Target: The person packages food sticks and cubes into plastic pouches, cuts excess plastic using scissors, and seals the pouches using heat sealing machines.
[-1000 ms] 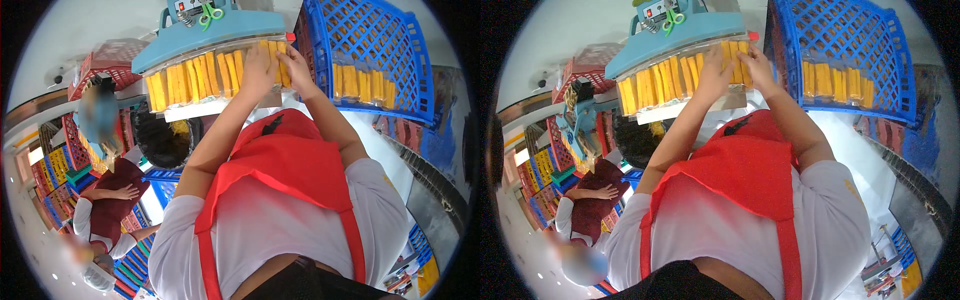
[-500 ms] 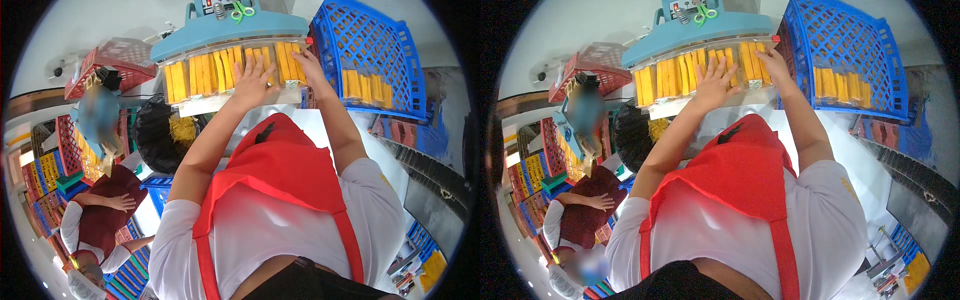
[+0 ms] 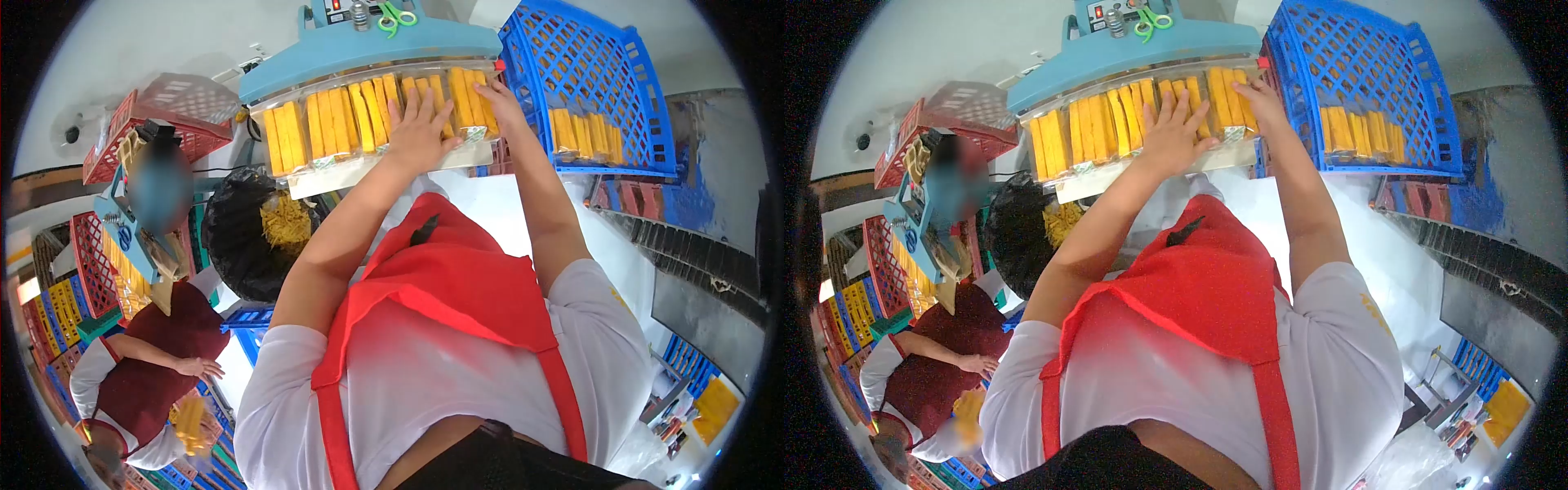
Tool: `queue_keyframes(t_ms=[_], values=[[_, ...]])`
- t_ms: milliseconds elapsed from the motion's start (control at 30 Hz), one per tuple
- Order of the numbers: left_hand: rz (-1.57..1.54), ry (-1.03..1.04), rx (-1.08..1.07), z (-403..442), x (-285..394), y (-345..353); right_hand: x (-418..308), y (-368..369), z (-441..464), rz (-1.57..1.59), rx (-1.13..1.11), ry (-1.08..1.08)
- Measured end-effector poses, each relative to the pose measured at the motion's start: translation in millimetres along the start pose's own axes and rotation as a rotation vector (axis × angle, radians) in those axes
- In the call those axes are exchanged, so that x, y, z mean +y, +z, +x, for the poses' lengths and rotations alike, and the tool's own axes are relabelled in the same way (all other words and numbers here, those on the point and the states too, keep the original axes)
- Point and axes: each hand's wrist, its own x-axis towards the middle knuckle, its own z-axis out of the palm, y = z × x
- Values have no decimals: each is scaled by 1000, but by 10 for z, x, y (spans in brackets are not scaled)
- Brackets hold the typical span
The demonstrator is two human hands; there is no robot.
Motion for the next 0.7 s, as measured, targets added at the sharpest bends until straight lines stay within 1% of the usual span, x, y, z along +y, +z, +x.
queue_keyframes(t_ms=[133, 233, 367, 433, 467, 533, 600, 633, 667, 700], values=[[-15, -8, 1, 8, -6, -6, -113, 89, -96, -53, 39, -3], [-10, -10, 2, 17, -12, 4, 37, -15, 62, -77, 87, -18], [-31, 5, -4, 34, -36, 5, 6, -26, 50, -129, -13, 23], [-58, 4, -21, 60, -42, -11, 91, -56, 98, -155, 55, -52], [-57, -11, -29, 69, -56, -41, 61, -80, 71, -154, 44, -40], [-138, 19, -213, 97, -93, -195, -235, -15, -49, -432, -16, 48], [-178, 14, -228, 100, -185, -208, -479, -226, 102, -1289, -185, 181], [-192, -8, -194, 86, -242, -265, -630, -150, 137, -1289, -208, 175], [-207, -30, -163, 61, -292, -308, -817, -63, 138, -1387, -308, 94], [-203, -94, -157, 46, -345, -322, -988, 29, 161, -1484, -408, 7]])
